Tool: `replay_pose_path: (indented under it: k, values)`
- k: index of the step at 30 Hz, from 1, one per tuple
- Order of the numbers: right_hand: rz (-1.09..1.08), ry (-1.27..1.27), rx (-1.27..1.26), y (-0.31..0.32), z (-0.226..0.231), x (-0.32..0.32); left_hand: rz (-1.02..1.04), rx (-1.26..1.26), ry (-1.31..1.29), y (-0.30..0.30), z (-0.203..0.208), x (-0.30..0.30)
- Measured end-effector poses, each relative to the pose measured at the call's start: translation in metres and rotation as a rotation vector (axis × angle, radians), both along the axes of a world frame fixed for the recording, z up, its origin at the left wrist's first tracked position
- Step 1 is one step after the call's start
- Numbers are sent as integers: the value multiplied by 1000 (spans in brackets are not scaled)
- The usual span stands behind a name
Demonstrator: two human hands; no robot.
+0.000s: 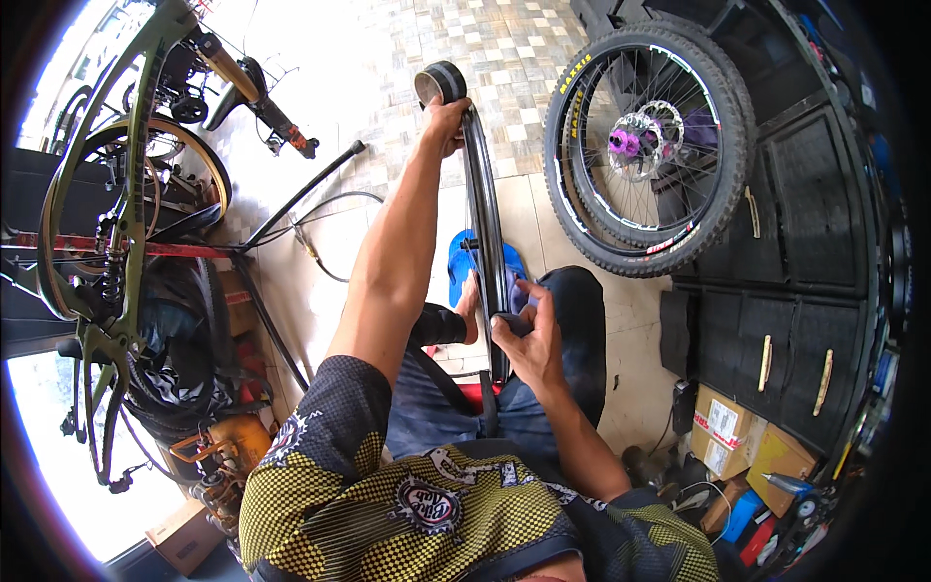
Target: The person wraps black rim tape around a bicycle wheel rim, smoothing it as they go. They then use a cloth to wipe the rim surface.
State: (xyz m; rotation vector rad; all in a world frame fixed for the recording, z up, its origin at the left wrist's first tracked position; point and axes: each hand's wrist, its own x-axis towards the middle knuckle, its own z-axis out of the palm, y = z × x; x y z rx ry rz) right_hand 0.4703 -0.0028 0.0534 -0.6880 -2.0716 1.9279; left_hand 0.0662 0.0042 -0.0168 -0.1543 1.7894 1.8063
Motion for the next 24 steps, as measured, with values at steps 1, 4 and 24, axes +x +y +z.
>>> replay_pose_path:
  k: [1,4,24]
  values:
    - [-28,52,37,2,0,-1,-48,-6,48,2,4,7]
    - [-128,83,93,16,-2,-29,-19,-17,153,7,12,43]
    - [164,41,-19,28,-13,-22,94,384,405,-67,37,217]
